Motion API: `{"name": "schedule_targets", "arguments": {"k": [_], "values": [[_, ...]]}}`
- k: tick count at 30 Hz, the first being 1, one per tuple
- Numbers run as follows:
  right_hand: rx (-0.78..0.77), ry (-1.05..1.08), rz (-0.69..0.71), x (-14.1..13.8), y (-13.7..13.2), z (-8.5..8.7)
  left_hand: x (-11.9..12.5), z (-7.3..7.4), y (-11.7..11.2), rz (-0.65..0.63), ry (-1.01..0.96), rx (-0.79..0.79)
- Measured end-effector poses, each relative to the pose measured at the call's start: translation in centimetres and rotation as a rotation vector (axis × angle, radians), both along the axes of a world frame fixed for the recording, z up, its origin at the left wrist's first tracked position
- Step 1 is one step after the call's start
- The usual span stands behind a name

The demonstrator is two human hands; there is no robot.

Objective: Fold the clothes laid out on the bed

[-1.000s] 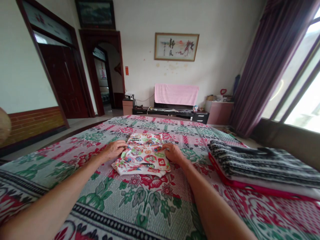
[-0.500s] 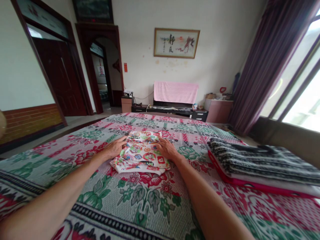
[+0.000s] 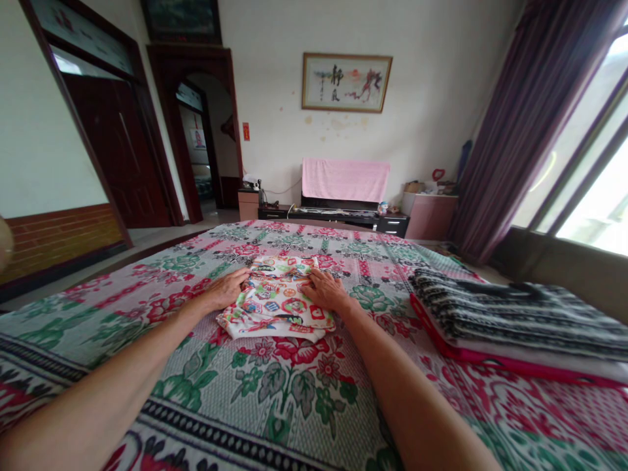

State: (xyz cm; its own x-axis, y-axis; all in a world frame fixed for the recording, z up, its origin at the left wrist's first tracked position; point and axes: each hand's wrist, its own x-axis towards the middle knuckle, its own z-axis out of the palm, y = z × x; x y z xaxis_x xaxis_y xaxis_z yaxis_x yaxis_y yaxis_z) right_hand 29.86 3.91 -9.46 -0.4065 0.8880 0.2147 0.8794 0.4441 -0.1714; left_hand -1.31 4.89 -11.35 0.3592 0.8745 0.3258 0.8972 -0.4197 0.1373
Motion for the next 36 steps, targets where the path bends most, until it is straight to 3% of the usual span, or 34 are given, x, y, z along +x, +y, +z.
{"name": "schedule_targets", "arguments": {"k": [5,9,13,17,20,29,36], "values": [[0.125,0.140,0.047,0.2,1.1,-0.2,-0.5,-0.4,0.5,-0.047,-0.100,0.056],[0.251,0.242,0.064,0.3,2.2,-0.3,-0.3,0.5,0.8,0.034,-0.222,0.132],[0.185,0.182,0.098,-0.3,3.1,-0.2,1.4,1.6,1.0,0.033,-0.207,0.155],[0.139,0.123,-0.030,-1.0,4.0,-0.3,3.1,1.7,1.7,0.133,-0.098,0.070],[0.152,0.116,-0.087,-1.2,4.7,-0.6,3.7,1.3,2.1,0.212,-0.049,0.090],[0.219,0.143,-0.099,-1.2,5.2,-1.3,3.6,0.6,2.3,0.210,-0.140,0.154],[0.267,0.146,-0.091,-0.7,4.1,-1.1,3.3,0.9,1.8,0.113,-0.119,0.196]]}}
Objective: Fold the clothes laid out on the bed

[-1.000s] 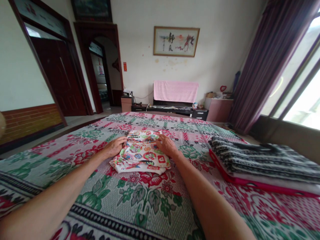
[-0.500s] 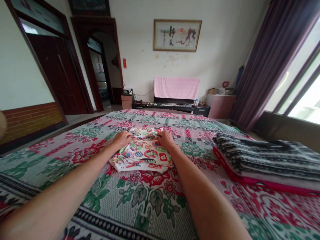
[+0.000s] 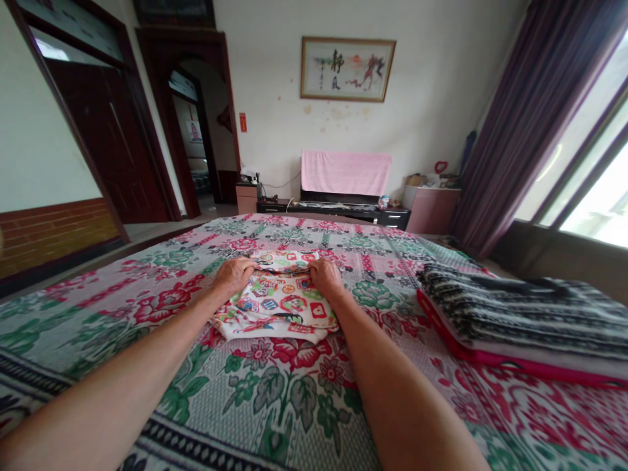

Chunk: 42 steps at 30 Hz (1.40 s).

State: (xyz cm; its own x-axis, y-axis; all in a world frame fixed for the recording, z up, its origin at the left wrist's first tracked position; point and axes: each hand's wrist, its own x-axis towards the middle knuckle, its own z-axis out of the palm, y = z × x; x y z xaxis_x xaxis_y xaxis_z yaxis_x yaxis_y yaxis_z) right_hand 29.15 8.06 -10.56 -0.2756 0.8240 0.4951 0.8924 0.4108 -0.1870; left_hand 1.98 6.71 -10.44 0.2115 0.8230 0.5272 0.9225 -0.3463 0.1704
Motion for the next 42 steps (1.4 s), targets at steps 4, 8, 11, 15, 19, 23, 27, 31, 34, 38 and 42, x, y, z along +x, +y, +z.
{"name": "schedule_targets", "arguments": {"k": [4,8,11,15,19,23,27,31,34,38,42], "values": [[-0.004,-0.001,0.011,0.2,-0.5,0.2,0.1,0.0,-0.4,-0.002,0.058,0.001],[-0.021,0.003,0.034,0.3,-0.7,0.2,0.1,0.0,-0.6,0.015,0.082,-0.015],[-0.019,0.016,0.029,0.3,-0.6,0.1,0.1,0.0,-0.6,0.036,0.085,-0.011],[-0.012,0.017,0.034,0.3,-0.7,0.1,0.1,0.1,-0.8,0.038,0.086,-0.035],[0.054,0.077,0.098,-0.1,-1.0,0.3,0.5,0.4,-1.2,-0.007,0.034,0.015],[0.065,0.094,0.281,-0.9,-1.4,0.5,0.8,0.4,-1.3,-0.139,0.024,0.019],[-0.059,0.035,0.377,-1.2,-1.6,0.6,0.6,-0.2,-0.8,-0.191,0.005,-0.039],[-0.140,0.152,0.337,-0.1,-1.6,0.7,0.0,-0.4,-0.6,-0.206,-0.056,-0.087],[-0.172,0.244,0.374,1.7,-1.7,0.6,-1.4,0.2,-0.9,-0.261,-0.072,-0.157],[-0.184,0.251,0.567,3.9,-2.4,0.1,-4.1,1.2,-2.0,-0.347,-0.017,-0.327],[-0.286,0.198,0.620,5.1,-3.5,0.3,-5.3,2.9,-3.9,-0.393,0.063,-0.506]]}}
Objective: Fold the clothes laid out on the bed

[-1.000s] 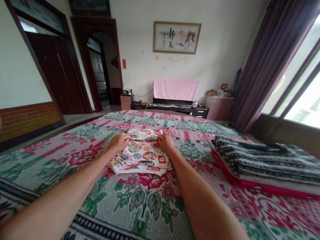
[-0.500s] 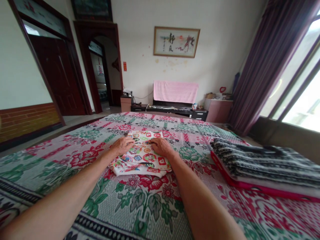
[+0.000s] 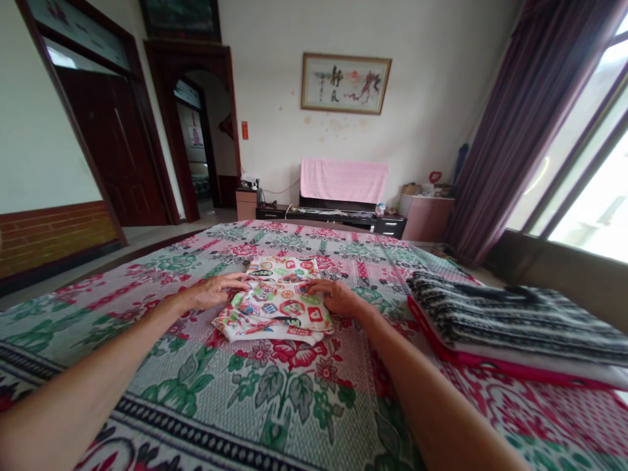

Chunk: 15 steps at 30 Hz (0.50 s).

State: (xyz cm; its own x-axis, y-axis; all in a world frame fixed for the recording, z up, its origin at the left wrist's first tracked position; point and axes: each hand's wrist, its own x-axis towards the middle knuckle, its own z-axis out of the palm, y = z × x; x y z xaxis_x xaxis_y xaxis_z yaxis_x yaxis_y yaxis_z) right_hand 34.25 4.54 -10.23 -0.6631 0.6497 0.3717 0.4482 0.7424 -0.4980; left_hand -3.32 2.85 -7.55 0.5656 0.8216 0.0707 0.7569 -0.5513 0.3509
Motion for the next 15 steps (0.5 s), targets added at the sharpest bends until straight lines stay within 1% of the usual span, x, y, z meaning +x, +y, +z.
{"name": "schedule_targets", "arguments": {"k": [2,4,7,9,11,15], "values": [[-0.084,-0.056,0.012,0.4,-0.8,0.8,0.1,1.1,-1.0,-0.003,0.053,-0.078],[-0.176,-0.134,0.033,0.8,-1.6,2.0,0.5,2.2,-1.8,-0.014,0.110,-0.162],[-0.265,-0.279,0.072,1.2,-2.7,3.9,0.8,3.2,-2.4,-0.038,0.174,-0.258],[-0.295,-0.364,0.092,1.2,-3.2,4.8,0.8,3.5,-2.4,-0.046,0.193,-0.284],[-0.305,-0.425,0.093,1.1,-3.6,5.3,0.8,3.5,-2.5,-0.059,0.193,-0.286],[-0.281,-0.473,0.060,0.5,-3.9,5.1,1.3,3.3,-2.7,-0.080,0.170,-0.265]]}}
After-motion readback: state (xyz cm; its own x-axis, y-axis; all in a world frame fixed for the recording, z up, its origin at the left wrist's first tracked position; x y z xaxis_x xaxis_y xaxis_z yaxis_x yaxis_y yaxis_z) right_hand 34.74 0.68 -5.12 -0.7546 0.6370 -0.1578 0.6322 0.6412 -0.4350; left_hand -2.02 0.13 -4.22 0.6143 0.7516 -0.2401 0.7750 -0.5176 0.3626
